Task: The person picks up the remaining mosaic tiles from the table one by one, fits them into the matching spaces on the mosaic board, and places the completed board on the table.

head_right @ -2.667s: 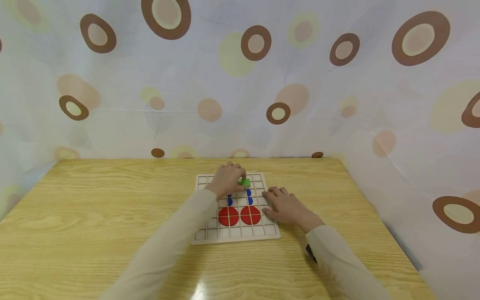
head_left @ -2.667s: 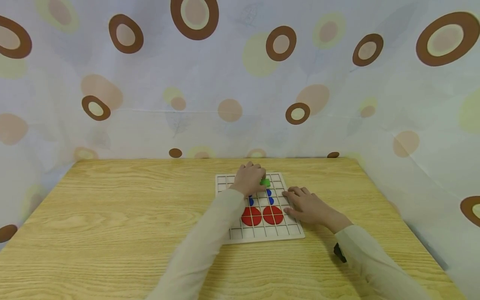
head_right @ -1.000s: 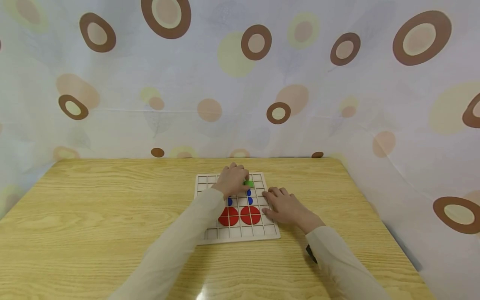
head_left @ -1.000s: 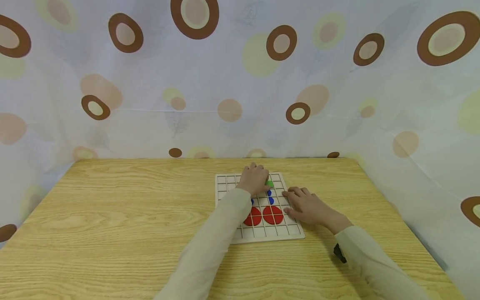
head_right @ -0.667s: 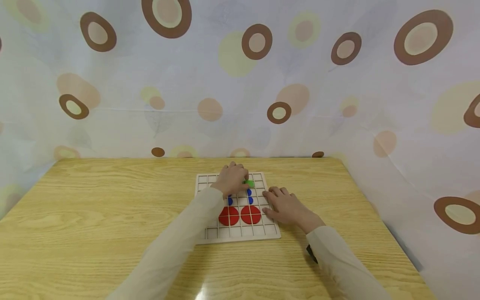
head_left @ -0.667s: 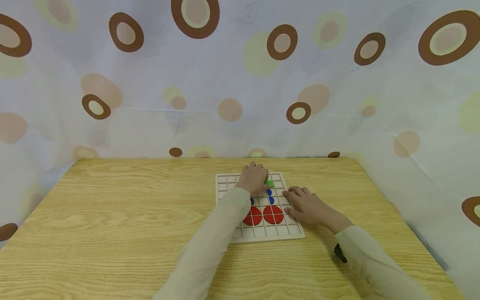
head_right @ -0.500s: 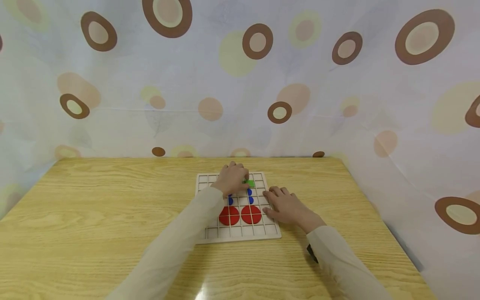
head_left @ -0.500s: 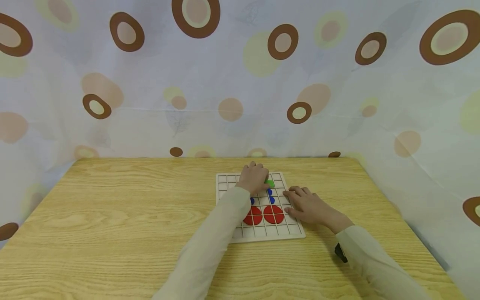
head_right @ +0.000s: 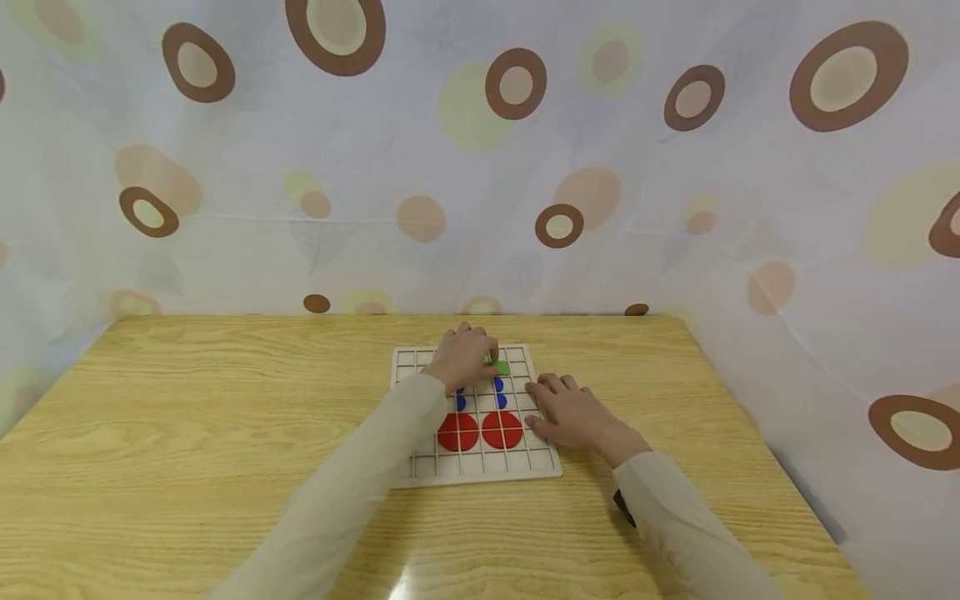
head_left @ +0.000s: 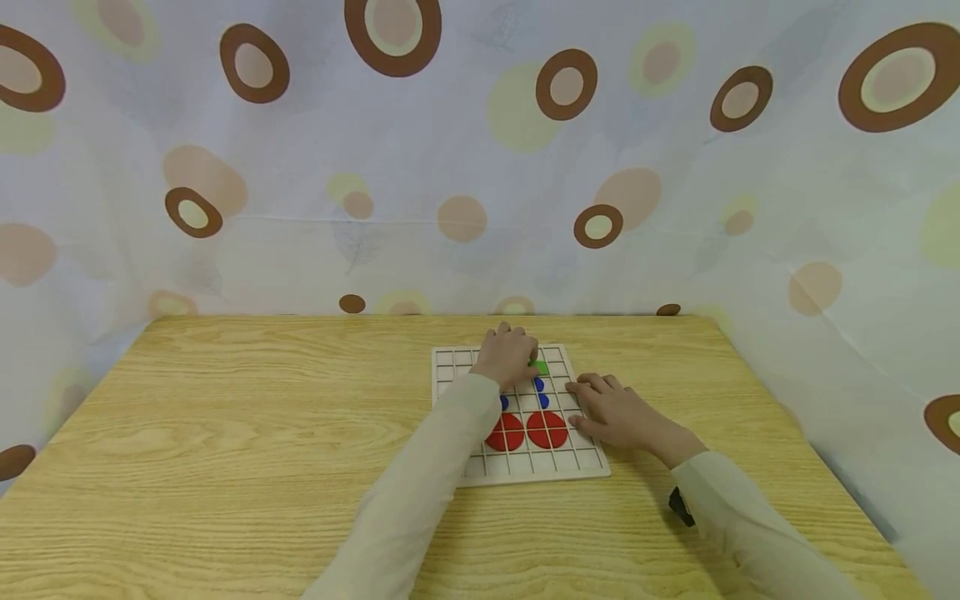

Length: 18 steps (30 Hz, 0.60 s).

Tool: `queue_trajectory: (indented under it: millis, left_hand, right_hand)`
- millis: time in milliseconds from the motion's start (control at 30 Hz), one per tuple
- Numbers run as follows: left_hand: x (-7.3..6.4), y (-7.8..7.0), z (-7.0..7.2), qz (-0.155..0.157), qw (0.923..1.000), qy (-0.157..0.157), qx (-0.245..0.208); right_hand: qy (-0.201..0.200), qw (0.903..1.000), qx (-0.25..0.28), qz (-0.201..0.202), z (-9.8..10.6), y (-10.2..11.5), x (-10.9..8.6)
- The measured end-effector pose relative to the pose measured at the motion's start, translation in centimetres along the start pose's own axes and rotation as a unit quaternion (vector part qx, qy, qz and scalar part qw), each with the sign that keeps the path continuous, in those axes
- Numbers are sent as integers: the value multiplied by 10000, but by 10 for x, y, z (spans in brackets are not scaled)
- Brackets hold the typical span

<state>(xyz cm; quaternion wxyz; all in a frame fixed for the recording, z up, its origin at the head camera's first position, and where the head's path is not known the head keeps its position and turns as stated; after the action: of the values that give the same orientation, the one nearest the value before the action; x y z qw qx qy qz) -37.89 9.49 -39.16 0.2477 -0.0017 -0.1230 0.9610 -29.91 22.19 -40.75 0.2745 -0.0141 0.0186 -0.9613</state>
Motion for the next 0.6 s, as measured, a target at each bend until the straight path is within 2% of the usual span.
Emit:
queue_trajectory:
  millis: [333,600]
  left_hand:
    - [-2,2,4,235,9995,-86,181]
    - [-4,1,5,205,9997,-39,87]
  right_hand:
    - [44,10000,6,-21,0,0,0]
    - [39,10000,10,-9,1,1,-1]
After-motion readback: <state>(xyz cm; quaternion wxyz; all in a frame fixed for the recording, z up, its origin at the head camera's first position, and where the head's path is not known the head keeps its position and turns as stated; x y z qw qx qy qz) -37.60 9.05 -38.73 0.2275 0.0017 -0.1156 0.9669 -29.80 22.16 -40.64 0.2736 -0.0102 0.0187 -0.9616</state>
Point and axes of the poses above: each hand's wrist, its own x-axis towards the middle knuckle, its own z-axis out of the back of the hand, y = z × x, the point moved 7 cm from there along x, towards the middle knuckle, and after that the axes turned 9 degrees about -x, right-handed, at the moved point
